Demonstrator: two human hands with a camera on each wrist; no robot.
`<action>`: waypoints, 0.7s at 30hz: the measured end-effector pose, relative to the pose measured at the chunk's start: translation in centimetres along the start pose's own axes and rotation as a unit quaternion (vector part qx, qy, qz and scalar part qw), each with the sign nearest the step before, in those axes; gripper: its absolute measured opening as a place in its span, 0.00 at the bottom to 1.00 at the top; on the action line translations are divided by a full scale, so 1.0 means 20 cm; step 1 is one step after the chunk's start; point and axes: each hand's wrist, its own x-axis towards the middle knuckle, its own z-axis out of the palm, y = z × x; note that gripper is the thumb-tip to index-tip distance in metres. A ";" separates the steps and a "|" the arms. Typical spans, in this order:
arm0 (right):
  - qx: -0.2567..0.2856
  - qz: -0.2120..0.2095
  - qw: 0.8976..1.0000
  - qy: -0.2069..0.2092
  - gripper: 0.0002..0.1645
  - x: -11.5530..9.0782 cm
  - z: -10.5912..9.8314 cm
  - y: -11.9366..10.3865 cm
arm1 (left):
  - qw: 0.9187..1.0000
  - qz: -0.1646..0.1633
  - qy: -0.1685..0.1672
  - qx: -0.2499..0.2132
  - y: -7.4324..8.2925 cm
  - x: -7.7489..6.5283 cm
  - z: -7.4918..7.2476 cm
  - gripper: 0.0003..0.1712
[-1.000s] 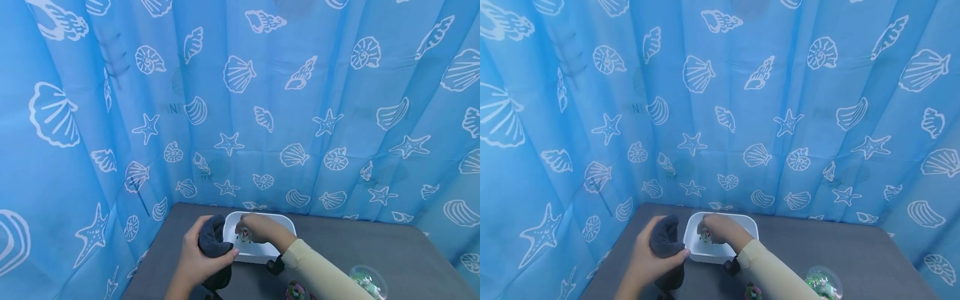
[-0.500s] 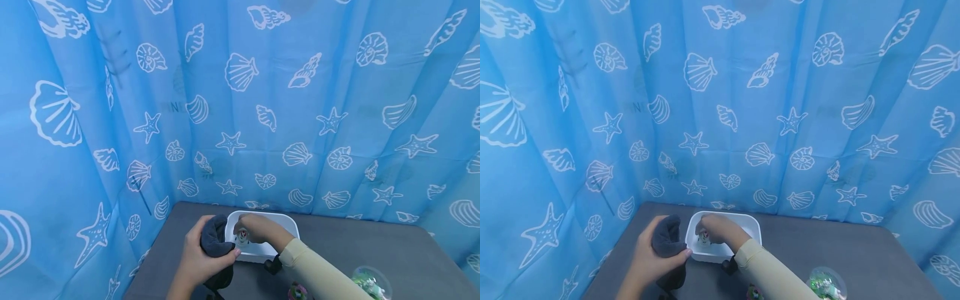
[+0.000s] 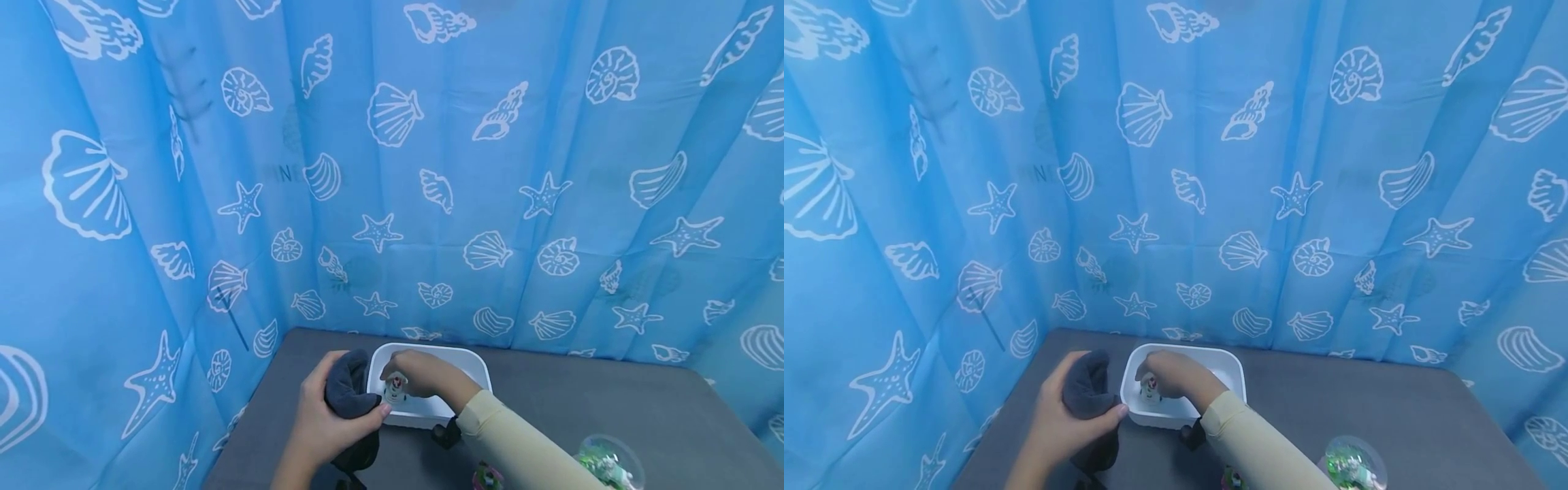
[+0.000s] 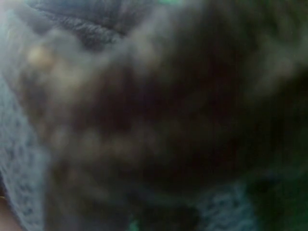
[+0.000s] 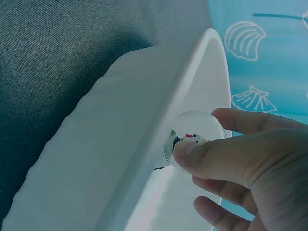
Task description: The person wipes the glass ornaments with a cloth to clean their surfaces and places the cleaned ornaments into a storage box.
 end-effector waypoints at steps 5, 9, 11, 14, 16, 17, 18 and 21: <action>0.014 -0.005 1.000 0.005 0.24 0.00 0.00 0.00 | 1.000 -0.001 0.002 0.005 0.00 0.00 -0.01 0.37; 0.012 -0.017 1.000 0.010 0.23 -0.02 -0.02 0.01 | 1.000 0.004 -0.004 0.010 0.01 0.00 0.00 0.36; 0.009 -0.021 1.000 0.014 0.23 -0.04 -0.03 0.01 | 1.000 0.005 -0.005 0.011 0.01 0.00 0.00 0.36; 0.011 -0.025 0.999 0.026 0.23 -0.08 -0.08 0.03 | 1.000 0.007 -0.004 0.011 0.01 0.00 0.01 0.36; 0.015 -0.025 0.999 0.033 0.23 -0.12 -0.11 0.04 | 1.000 0.008 -0.005 0.011 0.01 0.00 0.01 0.36; 0.018 -0.023 0.999 0.037 0.23 -0.14 -0.13 0.04 | 1.000 0.007 -0.006 0.012 0.01 0.00 0.02 0.36; 0.024 -0.022 0.999 0.040 0.23 -0.16 -0.14 0.04 | 1.000 0.008 -0.010 0.010 0.01 0.00 0.02 0.36; 0.036 -0.019 0.998 0.047 0.23 -0.24 -0.19 0.05 | 1.000 0.006 -0.027 0.000 0.02 0.00 0.04 0.36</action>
